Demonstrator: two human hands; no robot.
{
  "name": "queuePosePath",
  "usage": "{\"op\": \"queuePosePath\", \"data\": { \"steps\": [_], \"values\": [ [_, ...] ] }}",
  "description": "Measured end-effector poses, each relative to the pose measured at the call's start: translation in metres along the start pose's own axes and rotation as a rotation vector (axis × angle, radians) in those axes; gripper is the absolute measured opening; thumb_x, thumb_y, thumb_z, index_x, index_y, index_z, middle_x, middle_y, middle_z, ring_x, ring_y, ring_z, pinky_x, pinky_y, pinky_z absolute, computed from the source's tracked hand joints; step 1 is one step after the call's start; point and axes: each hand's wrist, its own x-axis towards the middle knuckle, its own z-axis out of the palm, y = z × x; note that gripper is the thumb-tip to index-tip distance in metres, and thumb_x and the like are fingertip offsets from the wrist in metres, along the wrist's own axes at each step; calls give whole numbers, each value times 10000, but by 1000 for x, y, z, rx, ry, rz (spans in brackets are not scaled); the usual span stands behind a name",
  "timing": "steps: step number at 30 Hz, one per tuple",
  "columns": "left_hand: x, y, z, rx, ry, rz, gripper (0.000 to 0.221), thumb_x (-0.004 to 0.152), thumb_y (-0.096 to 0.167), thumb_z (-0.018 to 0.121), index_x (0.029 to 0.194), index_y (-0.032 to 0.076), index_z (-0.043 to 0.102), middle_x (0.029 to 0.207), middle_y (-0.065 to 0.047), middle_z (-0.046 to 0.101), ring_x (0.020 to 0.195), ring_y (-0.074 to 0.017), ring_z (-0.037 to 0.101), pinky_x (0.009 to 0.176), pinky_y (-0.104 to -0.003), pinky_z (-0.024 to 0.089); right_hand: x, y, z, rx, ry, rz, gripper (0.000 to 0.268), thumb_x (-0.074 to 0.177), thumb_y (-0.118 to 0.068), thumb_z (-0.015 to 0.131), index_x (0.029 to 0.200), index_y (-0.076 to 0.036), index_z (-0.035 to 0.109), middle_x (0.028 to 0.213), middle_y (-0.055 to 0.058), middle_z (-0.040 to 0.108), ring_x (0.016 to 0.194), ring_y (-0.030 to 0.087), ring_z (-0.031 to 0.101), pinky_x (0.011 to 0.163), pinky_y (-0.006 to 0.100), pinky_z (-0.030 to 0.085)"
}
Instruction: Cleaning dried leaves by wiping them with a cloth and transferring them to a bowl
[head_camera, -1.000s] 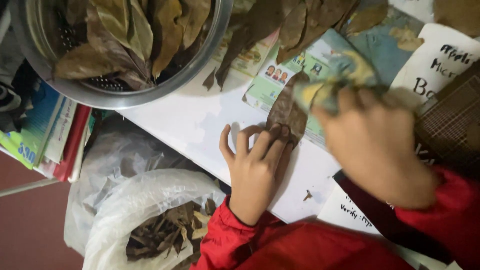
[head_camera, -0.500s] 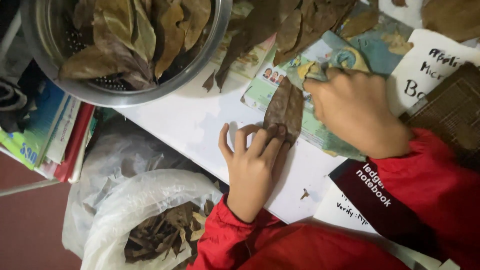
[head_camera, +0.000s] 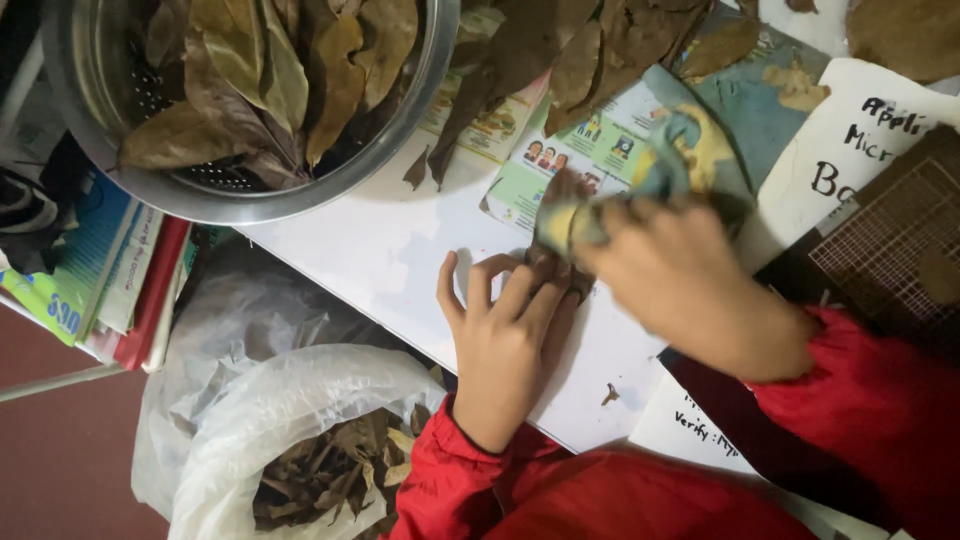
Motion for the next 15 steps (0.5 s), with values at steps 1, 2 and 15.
{"op": "queuePosePath", "data": {
  "steps": [1,2,15],
  "values": [
    [0,0,0,-6,6,-1,89,993,209,708,1001,121,716,993,3,635,1010,-295,557,1071,-645,334,-1,1,-6,104,-115,-39,240,800,-223,708,1040,-201,710,902,44,712,610,195,689,463,338,523],
    [0,0,0,-11,11,-2,105,981,206,734,954,106,713,992,-11,633,1012,-299,557,1068,-650,333,-1,2,-11,208,-231,-76,65,950,-242,664,967,-220,723,754,5,699,484,178,668,411,321,537],
    [-3,1,2,23,-18,-17,84,1000,238,684,1011,155,687,1042,3,629,1035,-295,558,871,-493,337,6,11,-16,342,79,-92,153,835,-154,689,858,-297,738,710,-2,668,537,224,675,407,389,507]
  ]
}}
